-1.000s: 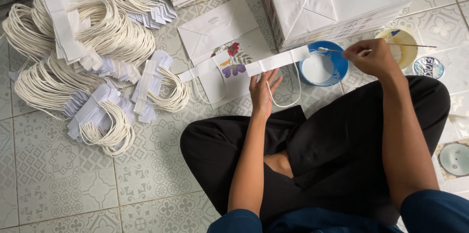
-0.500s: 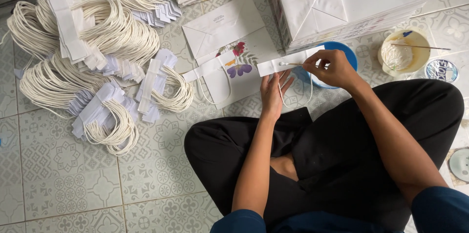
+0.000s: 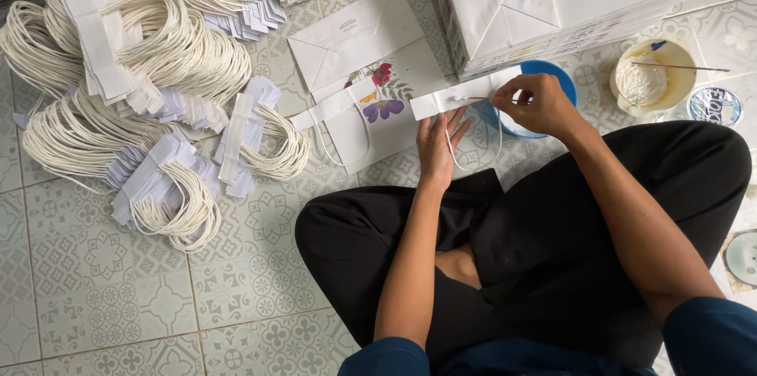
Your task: Applying glue to paper strips and attaching them to paper bags to secure rope handles.
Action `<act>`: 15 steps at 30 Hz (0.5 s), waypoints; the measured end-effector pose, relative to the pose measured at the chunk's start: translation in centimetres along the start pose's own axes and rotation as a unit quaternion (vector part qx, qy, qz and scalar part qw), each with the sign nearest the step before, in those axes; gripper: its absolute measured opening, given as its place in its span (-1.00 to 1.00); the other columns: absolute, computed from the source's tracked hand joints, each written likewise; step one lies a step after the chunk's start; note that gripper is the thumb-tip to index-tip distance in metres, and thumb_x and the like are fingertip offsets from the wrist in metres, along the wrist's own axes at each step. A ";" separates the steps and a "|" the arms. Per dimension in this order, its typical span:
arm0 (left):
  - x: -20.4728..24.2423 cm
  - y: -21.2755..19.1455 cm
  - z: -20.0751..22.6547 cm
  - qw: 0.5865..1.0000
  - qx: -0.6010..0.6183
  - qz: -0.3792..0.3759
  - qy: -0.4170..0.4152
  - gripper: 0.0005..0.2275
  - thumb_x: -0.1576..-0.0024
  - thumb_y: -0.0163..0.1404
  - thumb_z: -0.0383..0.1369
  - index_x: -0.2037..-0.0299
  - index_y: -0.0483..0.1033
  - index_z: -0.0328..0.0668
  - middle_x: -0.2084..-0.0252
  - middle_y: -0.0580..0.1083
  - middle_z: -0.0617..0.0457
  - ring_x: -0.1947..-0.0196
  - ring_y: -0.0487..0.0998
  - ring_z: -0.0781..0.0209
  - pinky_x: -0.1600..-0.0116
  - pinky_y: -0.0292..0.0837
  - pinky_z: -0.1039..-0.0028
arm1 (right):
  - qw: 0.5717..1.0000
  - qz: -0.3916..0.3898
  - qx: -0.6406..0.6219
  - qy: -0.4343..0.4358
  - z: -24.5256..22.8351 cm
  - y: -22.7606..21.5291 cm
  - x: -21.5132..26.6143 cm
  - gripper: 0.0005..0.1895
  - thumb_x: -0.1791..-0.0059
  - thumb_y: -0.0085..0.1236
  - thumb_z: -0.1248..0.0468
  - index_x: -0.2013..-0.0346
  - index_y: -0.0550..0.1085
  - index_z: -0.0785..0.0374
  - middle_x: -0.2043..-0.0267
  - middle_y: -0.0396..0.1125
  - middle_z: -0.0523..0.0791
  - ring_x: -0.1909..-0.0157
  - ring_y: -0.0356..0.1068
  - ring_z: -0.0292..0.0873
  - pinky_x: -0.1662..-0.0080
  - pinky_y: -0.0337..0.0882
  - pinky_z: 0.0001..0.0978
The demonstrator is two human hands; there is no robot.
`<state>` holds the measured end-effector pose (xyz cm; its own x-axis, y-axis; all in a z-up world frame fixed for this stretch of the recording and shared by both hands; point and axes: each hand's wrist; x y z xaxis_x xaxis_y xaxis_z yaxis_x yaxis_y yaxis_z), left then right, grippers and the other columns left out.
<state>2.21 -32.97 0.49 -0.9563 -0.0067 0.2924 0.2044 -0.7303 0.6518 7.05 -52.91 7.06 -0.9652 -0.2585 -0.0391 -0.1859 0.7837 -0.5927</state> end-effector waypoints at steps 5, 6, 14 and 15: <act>-0.2 -0.5 -0.3 1.000 -0.001 0.004 0.006 -0.56 -0.42 -0.22 -0.36 -0.51 0.04 -0.11 -0.32 0.36 -0.33 -0.34 0.35 -0.26 -0.37 0.36 -0.03 | 1.000 0.003 0.012 0.008 1.1 -0.2 0.1 -0.89 0.00 0.30 0.42 0.22 0.62 0.45 0.37 0.47 0.10 0.56 0.35 -0.06 0.46 0.33 -0.32; -0.3 -0.6 -0.3 1.000 0.000 0.005 0.010 -0.56 -0.42 -0.22 -0.36 -0.50 0.03 -0.10 -0.31 0.36 -0.33 -0.34 0.34 -0.26 -0.37 0.36 -0.02 | 1.000 -0.003 0.015 0.011 1.4 -0.3 0.0 -0.88 -0.02 0.29 0.41 0.20 0.63 0.45 0.35 0.47 0.10 0.55 0.36 -0.07 0.45 0.35 -0.34; 0.1 0.1 0.9 1.000 0.017 0.015 0.009 -0.58 -0.41 -0.21 -0.38 -0.47 0.08 -0.08 -0.30 0.38 -0.32 -0.33 0.36 -0.26 -0.34 0.40 0.02 | 0.999 0.018 0.027 0.028 2.1 -0.5 -0.1 -0.88 -0.02 0.26 0.42 0.20 0.63 0.46 0.35 0.46 0.11 0.54 0.33 -0.11 0.47 0.32 -0.37; 0.1 0.2 1.0 1.000 0.018 0.017 0.007 -0.59 -0.41 -0.20 -0.38 -0.47 0.09 -0.08 -0.30 0.38 -0.32 -0.33 0.36 -0.25 -0.34 0.41 0.03 | 0.999 0.018 0.029 0.031 2.2 -0.6 -0.1 -0.88 -0.02 0.26 0.43 0.20 0.63 0.47 0.35 0.46 0.12 0.54 0.33 -0.10 0.47 0.32 -0.37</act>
<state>2.37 -32.47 1.34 -0.9518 -0.0411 0.3041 0.2436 -0.7038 0.6673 7.64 -54.63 5.61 -0.9809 -0.1943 -0.0120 -0.1423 0.7577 -0.6369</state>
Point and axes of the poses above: each hand's wrist, its own x-axis away from the middle knuckle, its own y-axis out of the palm, z = x × y
